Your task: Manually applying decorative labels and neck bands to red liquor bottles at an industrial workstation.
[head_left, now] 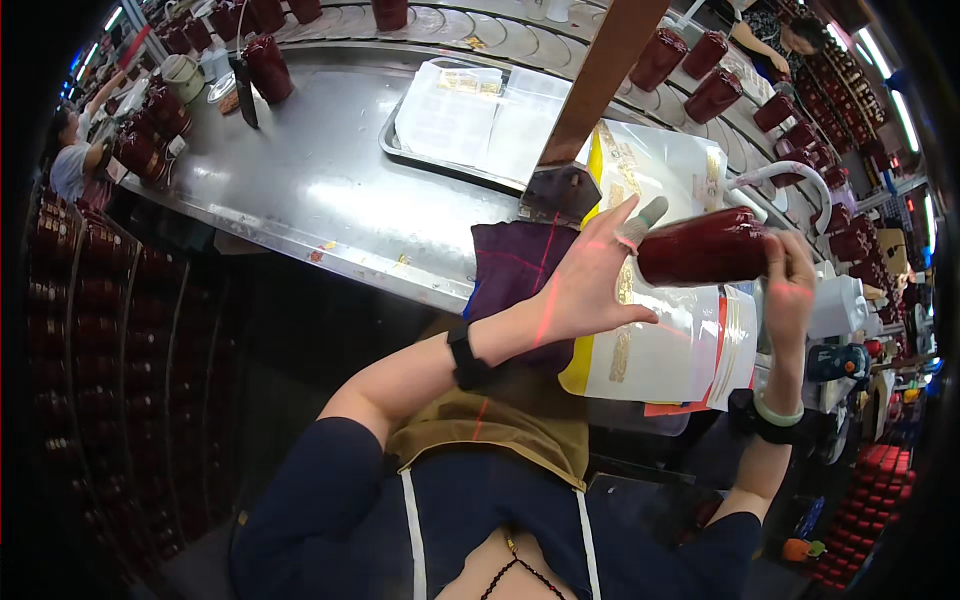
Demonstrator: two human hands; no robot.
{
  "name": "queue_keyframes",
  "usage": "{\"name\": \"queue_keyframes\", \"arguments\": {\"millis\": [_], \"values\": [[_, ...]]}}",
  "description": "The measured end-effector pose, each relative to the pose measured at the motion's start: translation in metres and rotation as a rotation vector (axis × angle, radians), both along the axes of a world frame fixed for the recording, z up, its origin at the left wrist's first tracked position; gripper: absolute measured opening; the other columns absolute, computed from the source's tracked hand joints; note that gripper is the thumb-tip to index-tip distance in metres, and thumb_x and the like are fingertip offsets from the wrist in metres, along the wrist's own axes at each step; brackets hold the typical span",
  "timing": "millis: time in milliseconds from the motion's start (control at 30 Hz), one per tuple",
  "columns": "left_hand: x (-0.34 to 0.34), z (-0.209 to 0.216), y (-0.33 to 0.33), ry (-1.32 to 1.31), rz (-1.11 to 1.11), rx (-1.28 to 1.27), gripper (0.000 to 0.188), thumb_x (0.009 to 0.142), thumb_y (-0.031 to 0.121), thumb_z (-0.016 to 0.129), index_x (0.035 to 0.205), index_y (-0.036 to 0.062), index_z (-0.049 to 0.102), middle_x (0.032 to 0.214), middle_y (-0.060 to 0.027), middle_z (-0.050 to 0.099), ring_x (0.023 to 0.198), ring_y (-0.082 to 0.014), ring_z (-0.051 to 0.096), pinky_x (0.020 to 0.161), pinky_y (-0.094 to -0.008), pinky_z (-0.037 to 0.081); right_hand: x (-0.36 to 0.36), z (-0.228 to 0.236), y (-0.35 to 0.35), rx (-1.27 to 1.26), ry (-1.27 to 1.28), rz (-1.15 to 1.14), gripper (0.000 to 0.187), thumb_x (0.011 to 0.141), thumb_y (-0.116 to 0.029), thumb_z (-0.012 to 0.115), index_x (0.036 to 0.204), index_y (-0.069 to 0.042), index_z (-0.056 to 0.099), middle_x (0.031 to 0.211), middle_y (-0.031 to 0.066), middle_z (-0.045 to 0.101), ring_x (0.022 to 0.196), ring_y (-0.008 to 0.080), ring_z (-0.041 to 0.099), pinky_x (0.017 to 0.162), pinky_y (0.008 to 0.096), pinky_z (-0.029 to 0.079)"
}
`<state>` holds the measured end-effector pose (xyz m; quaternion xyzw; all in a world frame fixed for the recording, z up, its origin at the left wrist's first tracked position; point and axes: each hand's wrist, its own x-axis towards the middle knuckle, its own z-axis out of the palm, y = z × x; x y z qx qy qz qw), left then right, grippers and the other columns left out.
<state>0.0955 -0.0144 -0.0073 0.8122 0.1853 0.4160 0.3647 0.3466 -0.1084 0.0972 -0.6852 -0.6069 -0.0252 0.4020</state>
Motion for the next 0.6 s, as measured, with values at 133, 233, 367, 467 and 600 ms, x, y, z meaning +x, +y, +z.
{"name": "queue_keyframes", "arguments": {"millis": [133, 233, 367, 467, 600], "values": [[-0.006, -0.006, 0.003, -0.039, -0.028, -0.064, 0.110, 0.067, 0.021, 0.091, 0.156, 0.0004, 0.030, 0.151, -0.0236, 0.044, 0.137, -0.0385, 0.047, 0.114, -0.0408, 0.039, -0.043, -0.006, 0.024, -0.127, 0.331, 0.199, 0.025, 0.105, -0.016, 0.060, 0.093, 0.006, 0.060, 0.084, 0.0025, 0.049, 0.078, 0.0111, 0.045, 0.072, 0.0243, 0.038], [-0.032, -0.004, -0.007, -0.001, -0.011, -0.173, 0.110, 0.069, 0.018, 0.088, 0.157, -0.0011, 0.025, 0.143, -0.0226, 0.052, 0.130, -0.0365, 0.055, 0.110, -0.0380, 0.044, -0.065, -0.002, 0.037, -0.174, 0.377, 0.170, 0.019, 0.103, -0.018, 0.064, 0.097, 0.000, 0.059, 0.085, 0.0022, 0.057, 0.066, 0.0069, 0.048, 0.061, 0.0236, 0.040], [-0.049, -0.001, -0.040, -0.119, 0.076, -0.567, 0.115, 0.077, 0.024, 0.086, 0.160, -0.0024, 0.010, 0.149, -0.0220, 0.042, 0.137, -0.0263, 0.048, 0.112, -0.0388, 0.042, -0.095, -0.036, 0.038, -0.354, 0.704, 0.141, 0.048, 0.100, -0.031, 0.068, 0.136, -0.006, 0.048, 0.082, 0.0038, 0.060, 0.062, 0.0071, 0.051, 0.055, 0.0232, 0.041], [-0.061, -0.006, -0.054, -0.182, 0.153, -0.698, 0.104, 0.083, 0.022, 0.082, 0.158, -0.0027, 0.015, 0.146, -0.0204, 0.044, 0.133, -0.0250, 0.051, 0.110, -0.0382, 0.043, -0.137, -0.076, 0.038, -0.552, 0.915, 0.310, 0.070, 0.099, -0.036, 0.068, 0.155, -0.009, 0.036, 0.087, 0.0035, 0.062, 0.067, 0.0077, 0.053, 0.056, 0.0229, 0.041], [-0.063, -0.012, -0.050, -0.247, 0.129, -0.804, 0.082, 0.087, 0.017, 0.078, 0.147, -0.0027, 0.027, 0.134, -0.0184, 0.052, 0.120, -0.0234, 0.058, 0.101, -0.0362, 0.049, -0.147, -0.083, 0.043, -0.618, 1.015, 0.278, 0.068, 0.099, -0.035, 0.067, 0.153, -0.005, 0.039, 0.111, 0.0114, 0.067, 0.086, 0.0115, 0.065, 0.070, 0.0238, 0.053]]}}
